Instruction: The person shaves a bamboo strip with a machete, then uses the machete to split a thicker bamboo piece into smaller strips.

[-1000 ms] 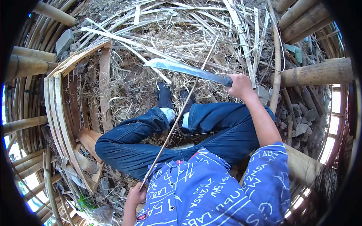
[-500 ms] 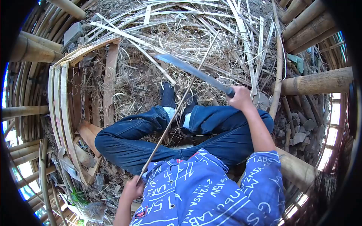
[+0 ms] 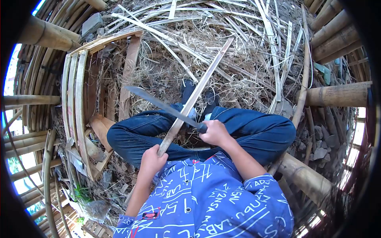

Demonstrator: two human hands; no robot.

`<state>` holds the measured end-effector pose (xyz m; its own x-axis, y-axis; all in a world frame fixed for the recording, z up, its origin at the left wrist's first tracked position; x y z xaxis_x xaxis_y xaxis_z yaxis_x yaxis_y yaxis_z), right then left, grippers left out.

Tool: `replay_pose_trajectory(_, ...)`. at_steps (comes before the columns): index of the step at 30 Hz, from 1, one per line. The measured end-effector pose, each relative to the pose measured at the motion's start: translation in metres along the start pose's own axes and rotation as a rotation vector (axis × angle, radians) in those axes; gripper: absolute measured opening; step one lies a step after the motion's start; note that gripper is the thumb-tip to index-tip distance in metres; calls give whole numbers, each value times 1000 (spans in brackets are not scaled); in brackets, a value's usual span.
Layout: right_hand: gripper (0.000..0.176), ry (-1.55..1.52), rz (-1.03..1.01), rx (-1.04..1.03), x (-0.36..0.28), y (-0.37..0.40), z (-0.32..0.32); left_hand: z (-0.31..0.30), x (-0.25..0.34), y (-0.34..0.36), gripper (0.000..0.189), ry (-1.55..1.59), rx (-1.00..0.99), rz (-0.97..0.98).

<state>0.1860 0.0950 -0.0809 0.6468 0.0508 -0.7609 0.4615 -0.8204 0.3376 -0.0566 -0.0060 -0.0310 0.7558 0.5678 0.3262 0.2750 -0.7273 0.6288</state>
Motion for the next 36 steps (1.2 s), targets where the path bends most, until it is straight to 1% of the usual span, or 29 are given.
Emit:
replay_pose_trajectory(1, 29, 1, -13, -15, 1, -1, 10, 2, 1, -4, 32, 15, -39, -57)
replay_pose_trajectory(2, 29, 1, -27, -31, 3, -2, 18, 6, 1, -10, 32, 10, -37, -57)
replay_pose_trajectory(4, 28, 19, -24, -46, -2, 0, 19, 8, 3, -18, 36, -29, 45, -66)
replay_pose_trajectory(5, 28, 44, -18, -64, -3, 1, 19, 10, 5, -21, 36, -35, 46, -66)
replay_pose_trajectory(7, 29, 37, -4, -71, -1, 2, 17, 8, 17, -21, 44, -132, 91, -85)
replay_pose_trajectory(8, 29, 36, 10, -83, 2, 4, 16, 11, 15, -22, 44, -136, 89, -85)
replay_pose_trajectory(10, 30, 31, 27, -66, 9, 5, 15, 15, 13, -27, 51, -187, 120, -76)
replay_pose_trajectory(12, 30, 24, 46, -50, 10, 4, 13, 18, 14, -27, 50, -221, 140, -61)
replay_pose_trajectory(14, 29, 8, 112, -23, 6, 3, 9, 21, 16, -24, 50, -255, 156, -50)
replay_pose_trajectory(16, 29, 14, 91, -7, 11, -3, 15, 20, 17, -24, 48, -243, 189, -43)
replay_pose_trajectory(20, 29, 120, 45, -48, 14, -15, 26, 22, 9, -28, 46, -211, 180, -21)
replay_pose_trajectory(22, 28, 264, 26, -54, 21, -21, 28, 22, 6, -29, 45, -168, 142, 12)
replay_pose_trajectory(23, 26, 288, 26, -41, 23, -24, 29, 22, 5, -29, 45, -169, 140, 9)
replay_pose_trajectory(24, 26, 286, 27, -44, 24, -25, 28, 22, 4, -29, 44, -159, 129, 11)
replay_pose_trajectory(26, 25, 376, -42, -9, 23, -31, 21, 22, 3, -31, 44, -146, 116, 14)
replay_pose_trajectory(32, 23, 467, -52, -44, 20, -42, 10, 21, 0, -32, 42, -115, 81, 12)
replay_pose_trajectory(35, 22, 494, 11, 13, 26, -42, 0, 20, 2, -29, 41, -124, 77, -3)
replay_pose_trajectory(36, 22, 508, 52, 26, 37, -46, -2, 21, 3, -28, 41, -129, 79, 7)
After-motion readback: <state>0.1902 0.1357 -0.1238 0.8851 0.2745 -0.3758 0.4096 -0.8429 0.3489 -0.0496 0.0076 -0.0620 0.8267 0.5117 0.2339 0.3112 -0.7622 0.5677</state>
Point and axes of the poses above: each hand's wrist, its own y-axis away from the middle knuckle, its own z-axis out of the palm, x = y × z, the point moved 5 cm from there along -y, towards the middle knuckle, and after that the axes turned 8 degrees about -z, right-handed, at the moved point
